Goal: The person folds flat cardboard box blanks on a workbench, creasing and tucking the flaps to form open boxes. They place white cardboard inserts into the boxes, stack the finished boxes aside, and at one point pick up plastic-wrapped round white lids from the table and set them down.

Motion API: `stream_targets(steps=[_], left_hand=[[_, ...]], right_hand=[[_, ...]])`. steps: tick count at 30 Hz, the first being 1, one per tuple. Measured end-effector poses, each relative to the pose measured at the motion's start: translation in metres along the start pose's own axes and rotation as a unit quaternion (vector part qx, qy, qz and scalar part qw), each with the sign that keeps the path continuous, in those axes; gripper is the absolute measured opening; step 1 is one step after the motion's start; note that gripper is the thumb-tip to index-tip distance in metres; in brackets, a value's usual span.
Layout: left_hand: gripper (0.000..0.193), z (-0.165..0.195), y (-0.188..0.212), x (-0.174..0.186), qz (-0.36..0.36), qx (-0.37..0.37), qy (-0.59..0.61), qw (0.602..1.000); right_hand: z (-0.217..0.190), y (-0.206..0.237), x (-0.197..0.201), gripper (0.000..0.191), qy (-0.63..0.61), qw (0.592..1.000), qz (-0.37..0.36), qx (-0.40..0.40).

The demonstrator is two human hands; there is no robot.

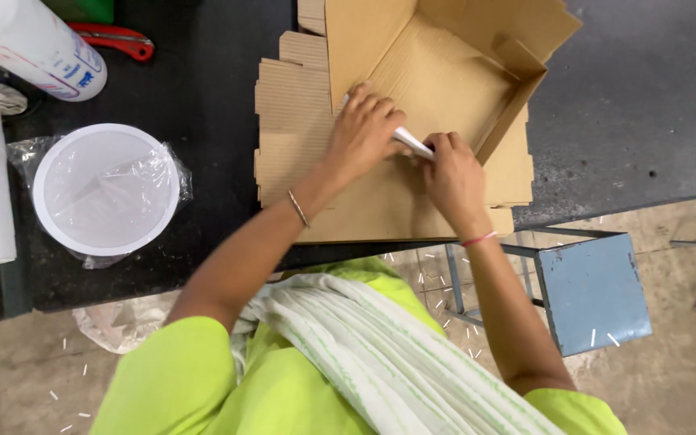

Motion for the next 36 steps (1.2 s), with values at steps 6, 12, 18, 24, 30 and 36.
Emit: stream_targets(steps=[6,12,18,24,30,36], left_hand=[[0.042,-0.018,-0.011,-0.019,-0.169,-0.003,0.067,0.983],[0.025,-0.007,0.001,-0.023,-0.209,-0.026,0.071,0.975],[0.013,-0.067,-0.025,0.048,-0.108,0.003,-0.159,0.981],[0.028,-0.061,-0.014,0.124,0.062,0.053,0.007,0.997],[0.045,0.041,0.01,0.077,-0.062,0.129,0.086,0.986],[0.067,0.074,0.045,0.074,-0.125,0.159,0.048,0.978]], right_hand=[[0.009,-0.006,-0.009,0.019,0.022,0.997,-0.03,-0.062],[-0.007,0.002,0.011,0.014,0.013,0.997,-0.058,-0.058],[-0.077,0.029,0.072,0.031,-0.174,0.976,0.007,0.128],[0.0,0.031,0.14,0.058,-0.018,0.993,0.109,0.033],[0.026,-0.013,0.108,0.03,0.067,0.97,0.122,0.198],[0.038,0.0,0.089,0.01,0.059,0.988,-0.065,0.13]])
Point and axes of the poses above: each hand's wrist, its own y-axis away from the middle knuckle, its own x-axis out of the back of the hand, z = x × y, the point moved 9 cm from there along -y, towards the middle knuckle, and after that the axes turned 11 degrees about x, right-handed, at the moved point
